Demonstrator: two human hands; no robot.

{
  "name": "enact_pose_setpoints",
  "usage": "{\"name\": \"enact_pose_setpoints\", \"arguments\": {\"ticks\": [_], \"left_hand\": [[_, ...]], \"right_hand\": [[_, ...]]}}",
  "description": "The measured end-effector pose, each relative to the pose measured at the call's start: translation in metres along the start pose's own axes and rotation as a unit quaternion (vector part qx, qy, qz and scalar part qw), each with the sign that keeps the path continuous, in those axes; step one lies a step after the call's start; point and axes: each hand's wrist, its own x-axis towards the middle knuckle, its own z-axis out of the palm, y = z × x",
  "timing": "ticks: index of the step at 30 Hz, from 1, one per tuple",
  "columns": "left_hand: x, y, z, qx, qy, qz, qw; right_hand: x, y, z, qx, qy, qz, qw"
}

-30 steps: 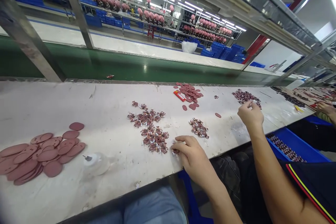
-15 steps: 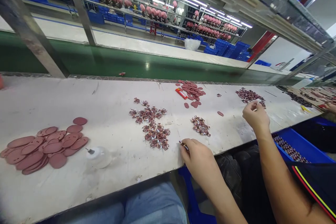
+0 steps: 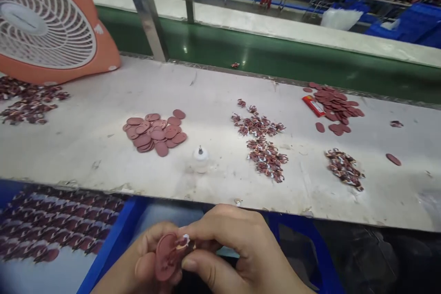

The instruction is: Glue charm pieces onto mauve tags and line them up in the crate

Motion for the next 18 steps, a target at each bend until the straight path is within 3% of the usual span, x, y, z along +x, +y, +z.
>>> {"name": "enact_pose_setpoints", "arguments": {"ticks": [8, 18], "left_hand": [[0.000, -0.006, -0.009, -0.030, 0.000, 0.037, 0.999], [0.003, -0.005, -0.010, -0.030, -0.002, 0.032, 0.999]], "right_hand": [[0.013, -0.007, 0.005, -0.082, -0.042, 0.004, 0.996], [0.019, -0.010, 0.003, -0.172, -0.078, -0.055, 0.980]]}}
